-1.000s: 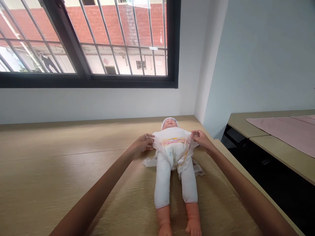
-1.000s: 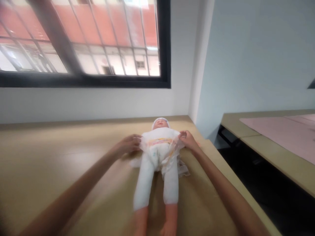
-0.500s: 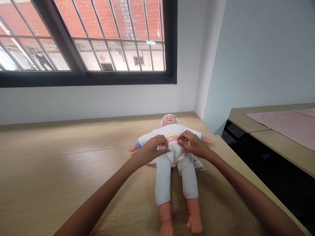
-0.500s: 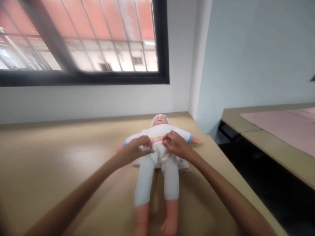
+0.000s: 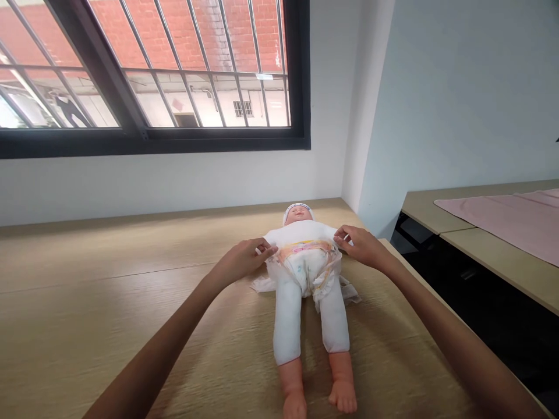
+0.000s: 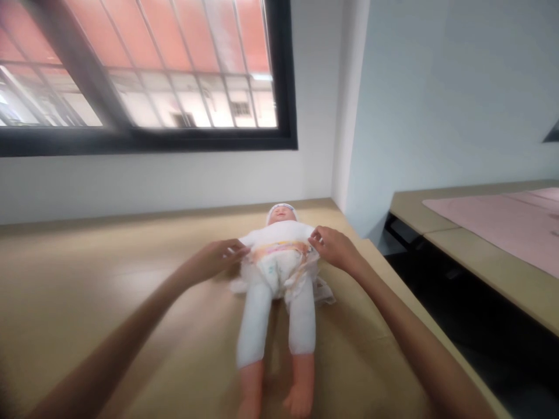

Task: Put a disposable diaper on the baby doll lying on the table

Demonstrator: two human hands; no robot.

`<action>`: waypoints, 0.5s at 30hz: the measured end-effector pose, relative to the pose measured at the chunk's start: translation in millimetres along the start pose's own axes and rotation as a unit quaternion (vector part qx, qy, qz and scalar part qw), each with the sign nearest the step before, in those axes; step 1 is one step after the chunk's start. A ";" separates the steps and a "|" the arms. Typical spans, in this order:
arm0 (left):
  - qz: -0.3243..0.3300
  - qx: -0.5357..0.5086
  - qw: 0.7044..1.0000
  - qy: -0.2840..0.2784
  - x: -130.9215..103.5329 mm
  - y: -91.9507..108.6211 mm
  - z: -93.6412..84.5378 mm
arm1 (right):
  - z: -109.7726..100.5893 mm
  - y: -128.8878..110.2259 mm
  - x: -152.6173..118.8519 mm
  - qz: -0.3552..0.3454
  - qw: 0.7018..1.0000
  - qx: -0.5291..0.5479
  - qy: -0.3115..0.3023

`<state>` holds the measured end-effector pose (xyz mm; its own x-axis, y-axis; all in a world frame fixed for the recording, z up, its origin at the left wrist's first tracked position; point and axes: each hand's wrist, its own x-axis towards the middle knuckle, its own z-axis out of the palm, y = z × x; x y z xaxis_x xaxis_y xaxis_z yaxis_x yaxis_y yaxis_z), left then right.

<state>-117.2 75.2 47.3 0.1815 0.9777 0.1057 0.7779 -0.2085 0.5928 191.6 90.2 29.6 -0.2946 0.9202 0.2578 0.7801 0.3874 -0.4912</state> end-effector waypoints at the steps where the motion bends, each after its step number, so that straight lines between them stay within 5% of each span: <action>1: -0.012 -0.014 1.000 -0.009 1.3 -0.2 3.4 | 4.6 2.3 2.2 0.009 1.000 0.023 -0.008; 6: -0.043 -0.165 0.977 -0.130 8.6 -4.9 18.4 | 31.1 23.7 12.6 0.074 0.983 0.160 -0.057; 11: -0.065 -0.326 0.938 -0.102 8.0 -0.4 24.2 | 36.0 26.2 14.4 0.093 0.953 0.282 -0.062; 15: -0.039 -0.313 0.947 -0.066 8.1 -2.9 29.2 | 30.3 14.2 11.8 0.044 0.934 0.353 -0.022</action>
<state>-100.5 83.0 23.1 0.2438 0.9693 -0.0329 0.2908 -0.0407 0.9559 182.5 108.3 0.5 -0.2808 0.9456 0.1644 0.2477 0.2369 -0.9394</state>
